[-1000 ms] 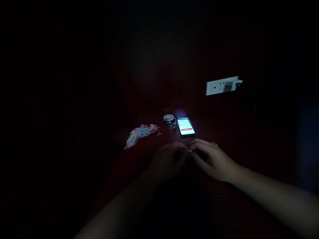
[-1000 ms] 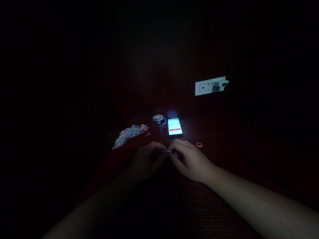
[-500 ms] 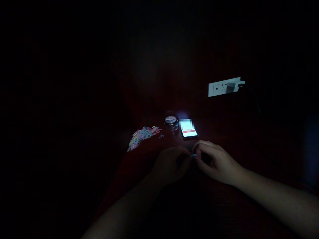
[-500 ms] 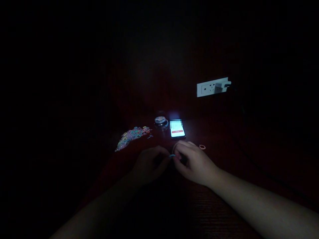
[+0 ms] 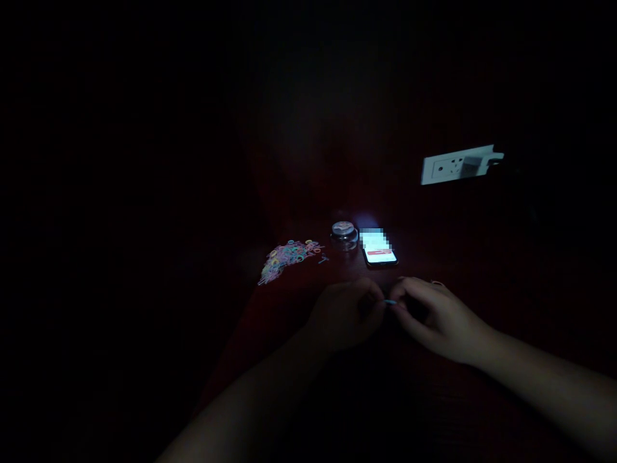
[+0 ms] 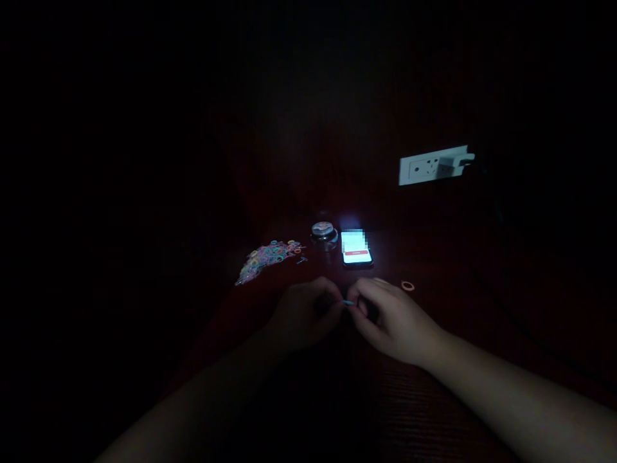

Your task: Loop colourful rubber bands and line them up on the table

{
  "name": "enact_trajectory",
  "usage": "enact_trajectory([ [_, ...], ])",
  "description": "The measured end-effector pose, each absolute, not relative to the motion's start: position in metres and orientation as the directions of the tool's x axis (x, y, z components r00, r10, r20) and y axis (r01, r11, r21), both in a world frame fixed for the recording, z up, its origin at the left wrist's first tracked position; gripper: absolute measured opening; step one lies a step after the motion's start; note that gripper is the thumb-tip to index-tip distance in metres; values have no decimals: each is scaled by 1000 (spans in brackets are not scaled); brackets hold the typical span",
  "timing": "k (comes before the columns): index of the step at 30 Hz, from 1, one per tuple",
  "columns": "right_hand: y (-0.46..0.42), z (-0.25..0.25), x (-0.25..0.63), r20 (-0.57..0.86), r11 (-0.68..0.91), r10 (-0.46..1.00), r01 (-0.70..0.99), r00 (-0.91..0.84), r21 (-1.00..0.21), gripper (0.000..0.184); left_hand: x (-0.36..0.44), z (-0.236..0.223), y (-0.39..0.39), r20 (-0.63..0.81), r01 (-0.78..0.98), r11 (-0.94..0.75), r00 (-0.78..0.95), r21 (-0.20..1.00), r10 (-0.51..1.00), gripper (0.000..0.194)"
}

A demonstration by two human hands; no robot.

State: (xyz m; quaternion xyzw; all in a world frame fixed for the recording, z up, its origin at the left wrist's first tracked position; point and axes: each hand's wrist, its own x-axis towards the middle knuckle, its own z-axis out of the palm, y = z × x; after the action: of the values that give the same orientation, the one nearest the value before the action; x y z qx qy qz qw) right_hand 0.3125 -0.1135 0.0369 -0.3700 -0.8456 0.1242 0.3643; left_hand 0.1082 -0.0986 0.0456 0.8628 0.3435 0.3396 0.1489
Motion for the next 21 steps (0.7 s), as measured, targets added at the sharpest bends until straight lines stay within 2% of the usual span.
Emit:
enact_trajectory([
  [7, -111, 36, 312, 483, 659, 750, 569, -451, -492, 5, 109, 46, -102, 455, 418, -743, 601, 523, 658, 10],
  [14, -113, 37, 314, 476, 668, 742, 573, -472, -474, 14, 109, 46, -100, 432, 474, -697, 554, 538, 711, 10],
  [21, -114, 34, 313, 426, 688, 725, 540, -541, -484, 11, 109, 44, -99, 413, 522, -654, 510, 548, 754, 6],
])
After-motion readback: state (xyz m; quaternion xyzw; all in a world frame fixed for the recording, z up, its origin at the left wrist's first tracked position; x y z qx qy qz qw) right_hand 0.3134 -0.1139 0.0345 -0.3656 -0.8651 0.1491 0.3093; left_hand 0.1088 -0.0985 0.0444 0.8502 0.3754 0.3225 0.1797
